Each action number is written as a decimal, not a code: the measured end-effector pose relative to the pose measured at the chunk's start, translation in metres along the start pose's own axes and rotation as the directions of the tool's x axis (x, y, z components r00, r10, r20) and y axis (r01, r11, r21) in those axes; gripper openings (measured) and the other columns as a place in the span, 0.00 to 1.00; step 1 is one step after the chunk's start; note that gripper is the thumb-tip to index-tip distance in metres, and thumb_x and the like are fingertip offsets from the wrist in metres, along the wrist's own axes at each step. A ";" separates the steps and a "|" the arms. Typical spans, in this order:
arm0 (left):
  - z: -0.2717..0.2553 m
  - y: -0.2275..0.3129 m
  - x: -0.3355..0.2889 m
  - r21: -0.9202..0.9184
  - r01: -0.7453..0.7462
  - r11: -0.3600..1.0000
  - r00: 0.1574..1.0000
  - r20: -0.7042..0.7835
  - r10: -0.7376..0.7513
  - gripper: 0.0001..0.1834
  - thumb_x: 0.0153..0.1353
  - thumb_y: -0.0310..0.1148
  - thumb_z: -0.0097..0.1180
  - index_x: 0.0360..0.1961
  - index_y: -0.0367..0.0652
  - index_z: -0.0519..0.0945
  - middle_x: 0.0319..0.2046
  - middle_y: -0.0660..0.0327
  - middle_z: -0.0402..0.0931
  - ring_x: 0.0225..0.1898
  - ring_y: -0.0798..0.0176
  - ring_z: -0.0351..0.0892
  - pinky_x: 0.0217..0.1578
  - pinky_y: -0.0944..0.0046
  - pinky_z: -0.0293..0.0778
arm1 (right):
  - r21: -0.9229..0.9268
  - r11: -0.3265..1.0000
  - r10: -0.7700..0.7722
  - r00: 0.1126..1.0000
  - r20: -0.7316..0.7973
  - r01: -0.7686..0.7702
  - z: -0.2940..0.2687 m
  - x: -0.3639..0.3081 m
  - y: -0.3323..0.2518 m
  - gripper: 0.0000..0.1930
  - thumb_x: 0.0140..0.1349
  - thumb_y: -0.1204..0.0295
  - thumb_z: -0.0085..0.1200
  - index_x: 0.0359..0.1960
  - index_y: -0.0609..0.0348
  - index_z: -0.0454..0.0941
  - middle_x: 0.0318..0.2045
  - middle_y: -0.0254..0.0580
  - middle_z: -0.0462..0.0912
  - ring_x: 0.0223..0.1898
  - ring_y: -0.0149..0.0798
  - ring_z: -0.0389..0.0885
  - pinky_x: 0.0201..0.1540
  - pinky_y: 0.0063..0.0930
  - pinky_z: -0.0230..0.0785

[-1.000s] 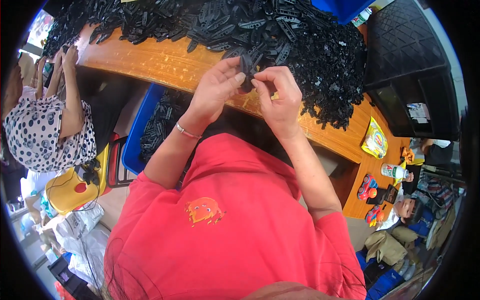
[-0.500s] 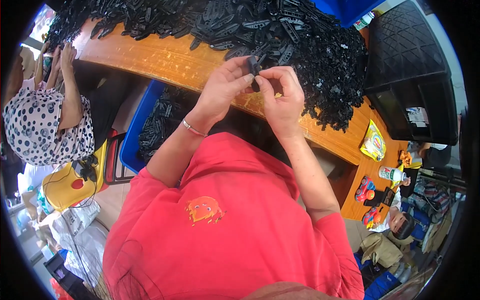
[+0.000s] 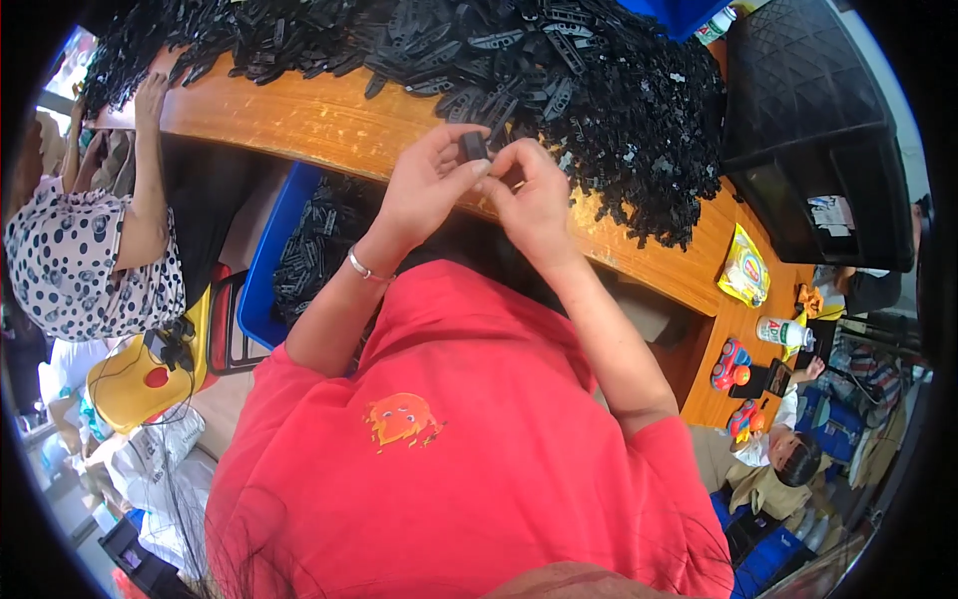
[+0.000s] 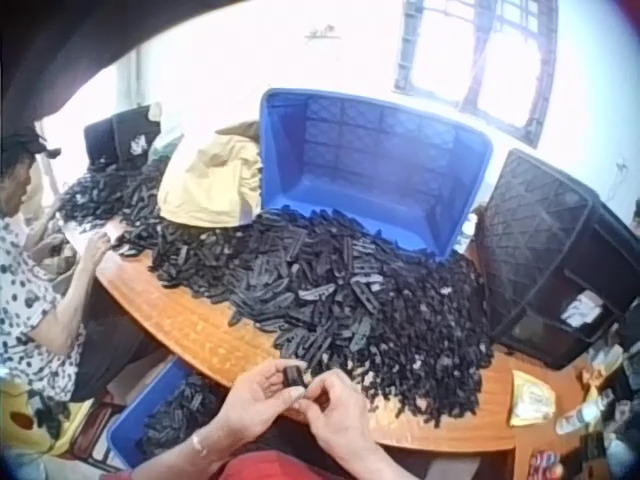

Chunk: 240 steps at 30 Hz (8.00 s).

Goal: The person assembles small black plastic buckle-like components by hand, taking them from a large pile on a workbench and fitting them together.

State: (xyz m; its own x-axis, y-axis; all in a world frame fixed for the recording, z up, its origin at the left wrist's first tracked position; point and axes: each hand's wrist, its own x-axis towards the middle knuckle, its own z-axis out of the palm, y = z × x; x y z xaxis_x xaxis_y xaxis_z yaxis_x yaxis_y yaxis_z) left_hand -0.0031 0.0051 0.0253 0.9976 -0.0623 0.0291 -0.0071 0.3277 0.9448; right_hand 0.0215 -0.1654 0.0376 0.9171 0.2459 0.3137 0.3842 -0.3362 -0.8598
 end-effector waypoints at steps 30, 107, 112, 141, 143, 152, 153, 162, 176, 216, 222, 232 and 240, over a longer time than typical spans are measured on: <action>0.037 -0.019 0.070 0.863 -0.499 -0.071 0.826 0.499 0.260 0.16 0.54 0.29 0.72 0.46 0.49 0.87 0.47 0.62 0.77 0.54 0.53 0.75 0.50 0.54 0.74 | -0.653 0.753 -0.047 0.997 0.067 0.079 -0.078 -0.010 0.069 0.05 0.63 0.76 0.65 0.39 0.56 0.83 0.41 0.46 0.83 0.37 0.57 0.87 0.39 0.50 0.79; -0.020 0.004 0.011 0.914 -0.296 0.278 0.905 0.175 0.388 0.16 0.63 0.32 0.70 0.50 0.41 0.84 0.46 0.53 0.84 0.48 0.50 0.85 0.46 0.54 0.81 | -0.647 0.762 0.000 0.999 0.050 0.032 -0.089 -0.030 0.048 0.07 0.63 0.74 0.65 0.42 0.52 0.87 0.41 0.46 0.83 0.36 0.56 0.88 0.41 0.48 0.82; 0.018 -0.019 0.055 0.947 -0.275 0.169 0.880 0.177 0.441 0.18 0.61 0.33 0.72 0.51 0.43 0.82 0.43 0.52 0.80 0.45 0.45 0.83 0.45 0.50 0.79 | -0.732 0.680 0.045 0.994 0.099 0.042 -0.092 -0.027 0.059 0.06 0.66 0.70 0.63 0.43 0.49 0.88 0.39 0.43 0.84 0.37 0.55 0.87 0.41 0.47 0.82; 0.017 -0.012 0.021 -0.332 0.154 0.931 0.984 0.142 -0.112 0.25 0.74 0.29 0.63 0.68 0.40 0.70 0.58 0.55 0.83 0.58 0.62 0.84 0.55 0.61 0.81 | -0.216 0.948 0.241 0.970 0.014 -0.232 -0.075 -0.007 0.002 0.12 0.60 0.75 0.73 0.35 0.62 0.78 0.25 0.41 0.85 0.25 0.35 0.83 0.32 0.31 0.77; 0.021 -0.014 0.018 -0.334 0.144 0.931 0.985 0.140 -0.102 0.26 0.73 0.28 0.63 0.69 0.40 0.70 0.57 0.55 0.83 0.57 0.63 0.84 0.54 0.61 0.81 | -0.078 0.975 0.206 0.978 -0.020 -0.207 -0.068 -0.005 -0.007 0.13 0.59 0.74 0.75 0.34 0.62 0.79 0.26 0.39 0.85 0.26 0.32 0.83 0.32 0.28 0.76; 0.035 -0.006 0.009 -0.276 0.110 0.955 0.991 0.110 -0.083 0.32 0.71 0.24 0.64 0.74 0.44 0.69 0.51 0.62 0.85 0.40 0.70 0.85 0.39 0.75 0.78 | -0.124 0.953 -0.294 0.939 -0.176 0.275 -0.047 -0.012 -0.008 0.08 0.62 0.85 0.68 0.39 0.63 0.83 0.38 0.44 0.85 0.33 0.36 0.87 0.34 0.27 0.81; 0.035 -0.006 0.009 -0.274 0.095 0.957 0.992 0.102 -0.069 0.32 0.71 0.23 0.64 0.74 0.44 0.69 0.50 0.62 0.85 0.38 0.71 0.84 0.37 0.77 0.76 | -0.162 0.933 -0.348 0.923 -0.166 0.322 -0.046 -0.013 -0.008 0.09 0.62 0.87 0.67 0.40 0.64 0.82 0.40 0.44 0.84 0.35 0.34 0.87 0.36 0.26 0.82; 0.033 -0.020 0.009 -0.247 0.034 0.968 0.997 0.082 -0.014 0.28 0.75 0.26 0.60 0.73 0.43 0.70 0.54 0.60 0.83 0.51 0.68 0.85 0.49 0.70 0.82 | -0.127 0.948 -0.310 0.937 -0.164 0.291 -0.044 -0.016 -0.008 0.09 0.61 0.87 0.67 0.40 0.63 0.83 0.41 0.42 0.84 0.36 0.34 0.86 0.34 0.24 0.80; 0.017 -0.010 0.004 -0.224 0.218 0.950 0.974 0.106 -0.199 0.19 0.81 0.39 0.54 0.63 0.37 0.82 0.47 0.61 0.86 0.41 0.70 0.84 0.41 0.68 0.82 | -0.189 0.852 -0.473 0.873 0.119 0.488 -0.061 -0.006 -0.016 0.11 0.57 0.89 0.66 0.39 0.62 0.84 0.39 0.44 0.85 0.37 0.43 0.88 0.36 0.31 0.80; -0.017 -0.009 0.061 0.798 -0.599 -0.060 0.749 0.585 0.312 0.12 0.62 0.28 0.59 0.47 0.48 0.85 0.38 0.61 0.76 0.45 0.52 0.78 0.44 0.56 0.78 | -0.645 0.632 -0.181 0.891 0.416 0.429 -0.036 0.035 0.055 0.09 0.59 0.75 0.63 0.42 0.52 0.86 0.41 0.44 0.80 0.36 0.54 0.87 0.37 0.47 0.81; -0.025 -0.008 0.075 0.719 -0.670 -0.184 0.674 0.694 0.254 0.08 0.60 0.31 0.57 0.41 0.47 0.82 0.41 0.60 0.76 0.48 0.53 0.77 0.45 0.58 0.79 | -0.592 0.611 -0.189 0.823 0.535 0.526 -0.038 0.040 0.045 0.04 0.62 0.75 0.59 0.38 0.57 0.79 0.42 0.49 0.79 0.36 0.54 0.89 0.37 0.46 0.82; -0.017 -0.014 0.071 0.753 -0.652 -0.088 0.694 0.639 0.333 0.08 0.60 0.31 0.61 0.41 0.47 0.81 0.39 0.64 0.80 0.47 0.57 0.79 0.43 0.57 0.78 | -0.533 0.754 -0.131 0.884 0.449 0.383 -0.053 0.026 0.052 0.11 0.62 0.76 0.65 0.45 0.58 0.80 0.42 0.51 0.83 0.37 0.60 0.86 0.39 0.50 0.79; -0.016 -0.030 0.045 0.270 0.001 0.963 0.998 -0.059 0.016 0.10 0.71 0.28 0.64 0.50 0.41 0.79 0.43 0.63 0.85 0.43 0.66 0.87 0.42 0.66 0.80 | -0.220 0.970 0.124 0.987 0.098 -0.100 -0.030 0.033 0.038 0.08 0.66 0.75 0.67 0.44 0.63 0.82 0.36 0.44 0.87 0.34 0.39 0.88 0.37 0.36 0.81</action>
State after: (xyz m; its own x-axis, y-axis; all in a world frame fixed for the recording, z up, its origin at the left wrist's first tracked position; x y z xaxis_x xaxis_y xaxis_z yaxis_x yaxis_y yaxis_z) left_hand 0.0433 0.0077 -0.0071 0.9997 -0.0012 0.0244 -0.0243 0.0611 0.9978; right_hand 0.0702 -0.1978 0.0273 0.9428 0.2901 0.1640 0.3047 -0.5511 -0.7769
